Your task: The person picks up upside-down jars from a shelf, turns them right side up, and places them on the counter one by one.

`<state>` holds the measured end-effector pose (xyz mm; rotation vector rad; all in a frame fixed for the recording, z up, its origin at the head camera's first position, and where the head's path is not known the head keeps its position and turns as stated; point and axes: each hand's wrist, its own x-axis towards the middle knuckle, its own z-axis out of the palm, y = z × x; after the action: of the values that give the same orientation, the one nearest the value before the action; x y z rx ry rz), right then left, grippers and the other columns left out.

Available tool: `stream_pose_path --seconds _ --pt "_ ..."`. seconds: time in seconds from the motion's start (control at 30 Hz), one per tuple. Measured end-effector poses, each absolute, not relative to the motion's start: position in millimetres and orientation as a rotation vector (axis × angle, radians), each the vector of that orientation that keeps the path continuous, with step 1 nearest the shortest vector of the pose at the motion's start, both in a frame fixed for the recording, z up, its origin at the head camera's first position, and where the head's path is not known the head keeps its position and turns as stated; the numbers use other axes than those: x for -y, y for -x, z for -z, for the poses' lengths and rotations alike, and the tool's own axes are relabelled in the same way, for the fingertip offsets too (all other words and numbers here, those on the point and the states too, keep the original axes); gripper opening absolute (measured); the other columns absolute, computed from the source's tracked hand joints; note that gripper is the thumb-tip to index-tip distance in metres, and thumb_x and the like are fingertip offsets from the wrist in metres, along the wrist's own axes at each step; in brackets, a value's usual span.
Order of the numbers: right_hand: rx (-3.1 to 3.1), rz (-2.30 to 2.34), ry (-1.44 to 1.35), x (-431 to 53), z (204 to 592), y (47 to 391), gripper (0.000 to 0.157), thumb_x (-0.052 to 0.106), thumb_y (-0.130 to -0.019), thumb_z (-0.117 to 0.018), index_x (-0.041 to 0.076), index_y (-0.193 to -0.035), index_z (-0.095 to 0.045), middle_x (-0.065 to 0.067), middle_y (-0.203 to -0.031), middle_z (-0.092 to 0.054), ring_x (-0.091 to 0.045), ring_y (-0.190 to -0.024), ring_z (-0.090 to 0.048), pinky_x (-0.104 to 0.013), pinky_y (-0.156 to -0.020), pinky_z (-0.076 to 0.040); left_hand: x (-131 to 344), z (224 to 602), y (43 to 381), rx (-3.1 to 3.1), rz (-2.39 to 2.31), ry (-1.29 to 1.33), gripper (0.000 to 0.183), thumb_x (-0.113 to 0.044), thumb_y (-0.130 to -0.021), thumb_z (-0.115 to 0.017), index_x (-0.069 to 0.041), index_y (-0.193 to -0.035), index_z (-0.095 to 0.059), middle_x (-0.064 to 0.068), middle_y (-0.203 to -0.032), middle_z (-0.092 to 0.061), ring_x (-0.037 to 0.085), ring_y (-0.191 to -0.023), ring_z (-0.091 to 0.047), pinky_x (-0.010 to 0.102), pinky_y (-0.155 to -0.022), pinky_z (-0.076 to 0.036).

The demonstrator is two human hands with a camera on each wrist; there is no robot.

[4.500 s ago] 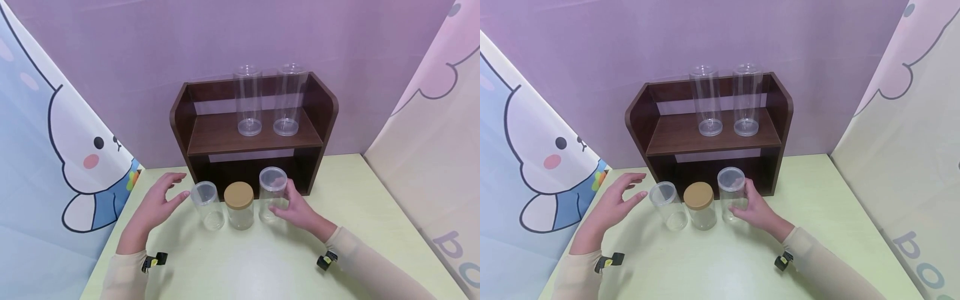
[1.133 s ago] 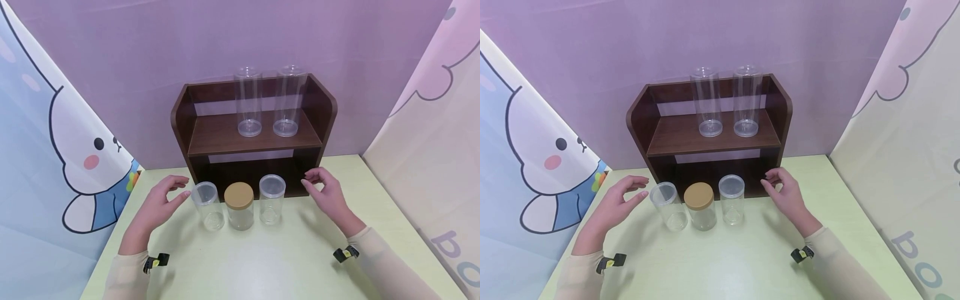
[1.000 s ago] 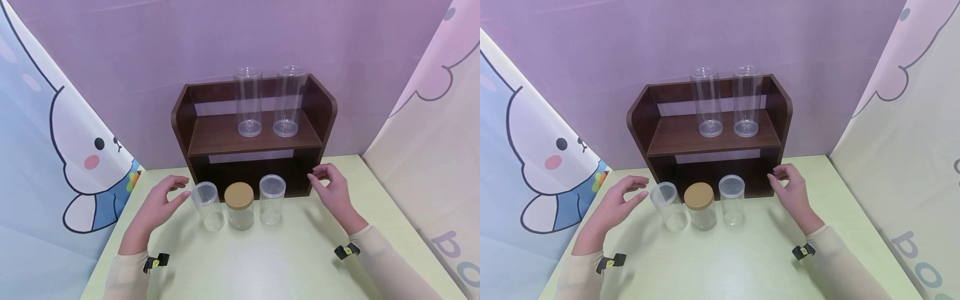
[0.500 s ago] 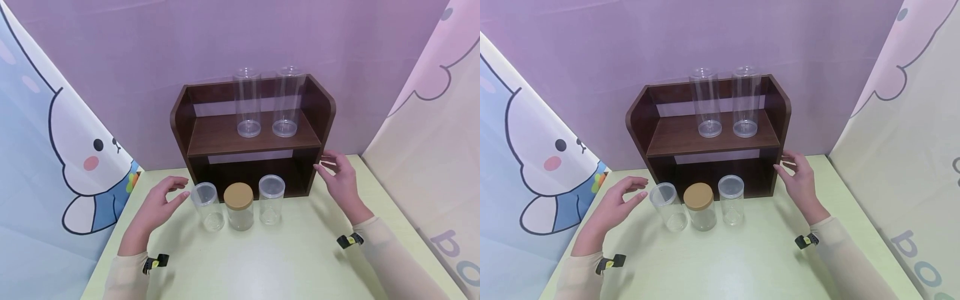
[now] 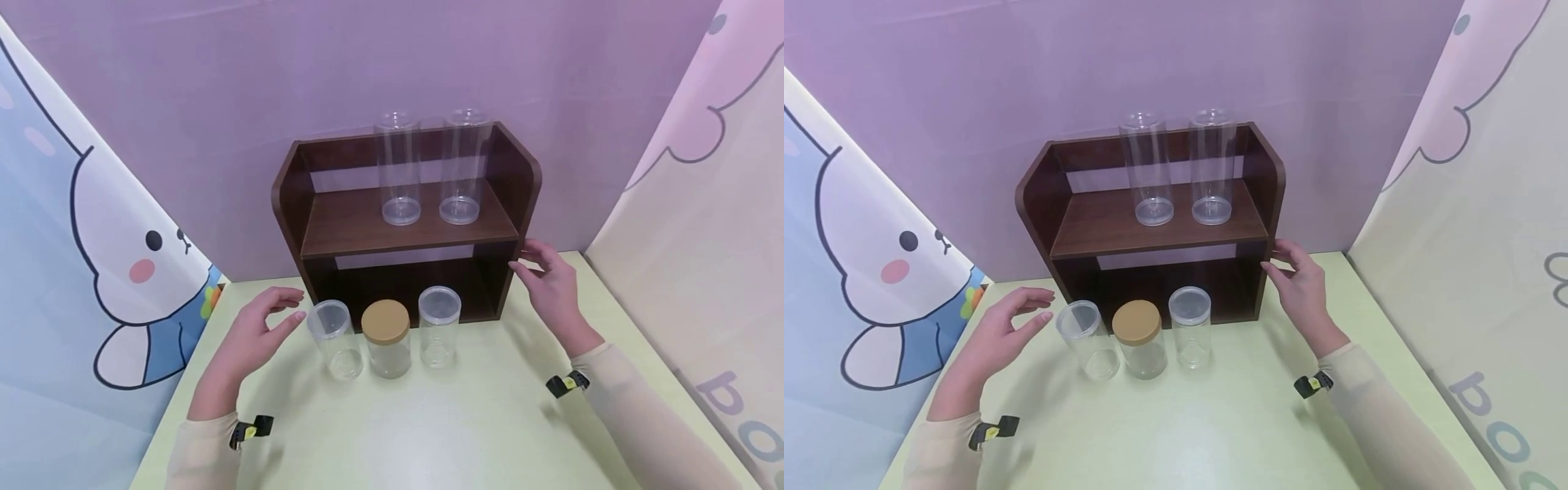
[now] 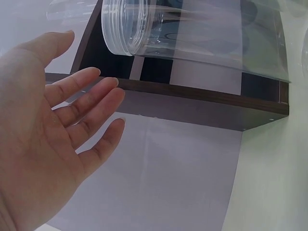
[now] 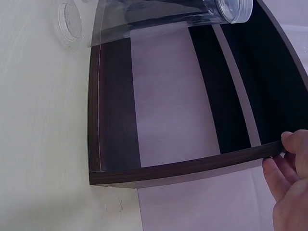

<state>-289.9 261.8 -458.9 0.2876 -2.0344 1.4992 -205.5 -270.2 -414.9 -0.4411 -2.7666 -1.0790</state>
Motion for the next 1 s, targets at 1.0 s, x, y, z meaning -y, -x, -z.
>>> stream_pose_path --seconds 1.0 --pt "2.089 -1.431 -0.19 -255.0 452.9 287.0 0.037 -0.007 -0.098 -0.079 -0.006 -0.134 -0.07 -0.026 -0.122 -0.077 0.012 -0.103 -0.066 -0.007 -0.084 -0.054 201.0 366.1 232.3 2.504 1.241 0.726 0.026 -0.021 -0.107 -0.076 -0.015 -0.132 -0.069 0.0 -0.129 -0.068 0.025 -0.12 -0.067 0.052 -0.105 -0.057"
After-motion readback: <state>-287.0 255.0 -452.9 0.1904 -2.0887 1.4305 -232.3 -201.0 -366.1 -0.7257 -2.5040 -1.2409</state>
